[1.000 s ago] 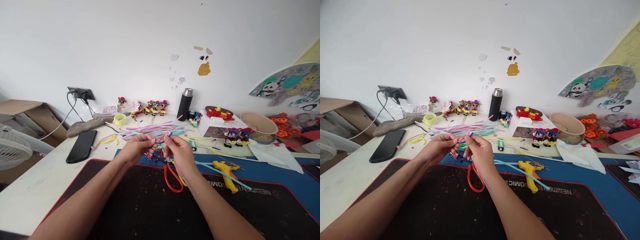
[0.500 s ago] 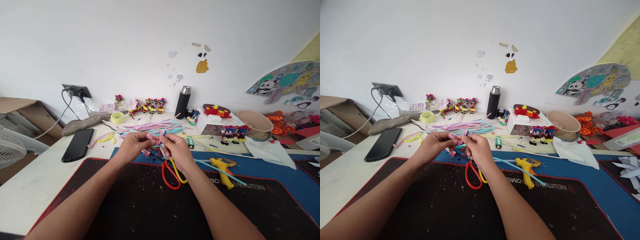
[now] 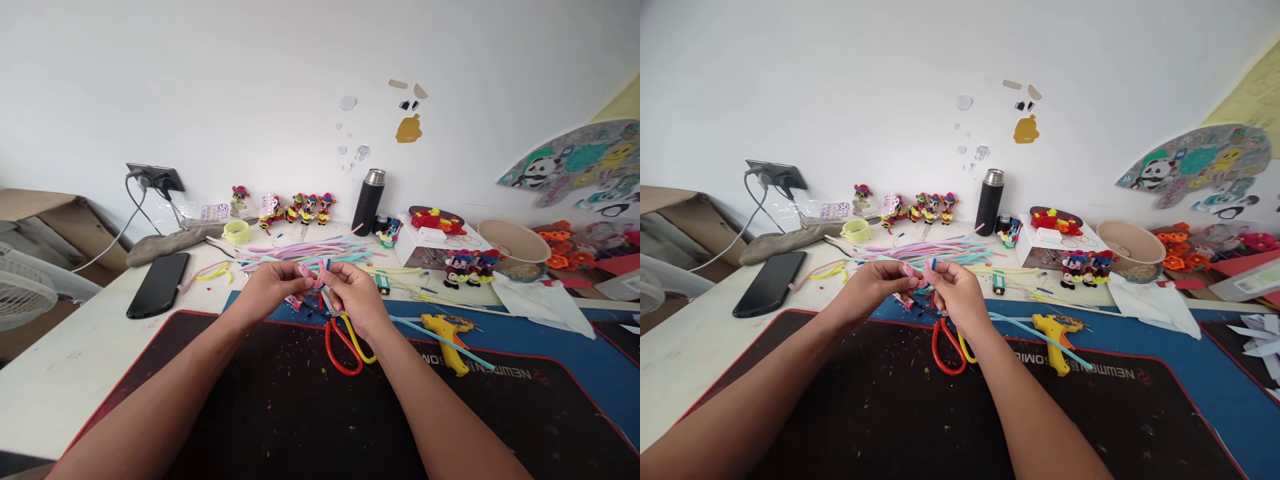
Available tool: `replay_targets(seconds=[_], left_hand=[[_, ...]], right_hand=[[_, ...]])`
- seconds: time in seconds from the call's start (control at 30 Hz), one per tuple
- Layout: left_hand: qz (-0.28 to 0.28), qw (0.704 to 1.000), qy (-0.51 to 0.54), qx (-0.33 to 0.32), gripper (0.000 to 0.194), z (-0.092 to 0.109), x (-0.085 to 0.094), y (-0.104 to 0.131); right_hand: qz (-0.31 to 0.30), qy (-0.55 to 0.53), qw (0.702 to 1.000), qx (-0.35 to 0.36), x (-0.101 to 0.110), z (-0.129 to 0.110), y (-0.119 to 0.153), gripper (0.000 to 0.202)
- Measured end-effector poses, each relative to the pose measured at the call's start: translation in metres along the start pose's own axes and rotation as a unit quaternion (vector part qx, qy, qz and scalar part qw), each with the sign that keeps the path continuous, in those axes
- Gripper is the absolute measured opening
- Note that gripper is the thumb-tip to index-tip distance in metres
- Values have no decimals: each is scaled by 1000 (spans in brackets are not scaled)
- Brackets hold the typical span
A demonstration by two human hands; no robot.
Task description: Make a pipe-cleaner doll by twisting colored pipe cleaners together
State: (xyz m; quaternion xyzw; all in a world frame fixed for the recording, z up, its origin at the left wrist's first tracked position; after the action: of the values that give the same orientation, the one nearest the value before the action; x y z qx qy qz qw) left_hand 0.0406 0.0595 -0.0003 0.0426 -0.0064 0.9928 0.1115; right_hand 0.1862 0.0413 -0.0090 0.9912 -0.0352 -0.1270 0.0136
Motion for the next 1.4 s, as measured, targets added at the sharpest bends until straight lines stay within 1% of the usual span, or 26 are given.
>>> replay_targets(seconds=[0.13, 0.27, 0.4, 0.63, 0.8, 0.9, 1.07, 1.2, 1.3, 1.4], left_hand=[[1, 1000, 2, 0, 32, -4, 0, -2], [13, 1000, -21, -15, 31, 1, 1, -1], [20, 999, -27, -16, 32, 4, 2, -1], [18, 999, -27, -25, 34, 5, -1, 0], [29, 999, -4, -46, 34, 14, -3, 4], [11, 999, 21, -38, 36, 15, -5, 5], [-43, 995, 88, 12, 41, 4, -11, 3], [-73, 989, 128, 23, 47, 3, -13, 5], [-99, 986, 129, 31, 44, 4, -16, 8], [-96, 986, 131, 41, 38, 4, -16, 8]], right_hand=[[2, 28, 1000, 11, -1, -1, 0, 37], [7, 31, 999, 4, 0, -1, 0, 39], [17, 41, 999, 6, 2, -1, -1, 40], [-4, 52, 999, 10, 0, 3, -3, 34], [-17, 65, 998, 6, -1, 6, -3, 31], [-30, 64, 998, 1, -2, 7, -1, 31], [-46, 50, 998, 0, -7, 6, 1, 34], [-79, 24, 996, -17, -13, 4, 5, 37], [-117, 8, 992, -48, -21, 6, 10, 39], [-120, 0, 991, -64, -22, 8, 12, 39]])
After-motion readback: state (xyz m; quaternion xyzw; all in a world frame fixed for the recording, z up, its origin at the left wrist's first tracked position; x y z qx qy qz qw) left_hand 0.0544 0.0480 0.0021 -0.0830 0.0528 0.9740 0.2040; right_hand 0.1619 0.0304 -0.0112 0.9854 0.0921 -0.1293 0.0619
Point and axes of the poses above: each hand's wrist, its own y-axis away from the middle knuckle, its own x-axis out of the back of the hand, z = x × y, the point moved 9 cm from there along -y, towards the middle knuckle, and after that the axes turned 9 degrees about z, right-handed, at the moved point
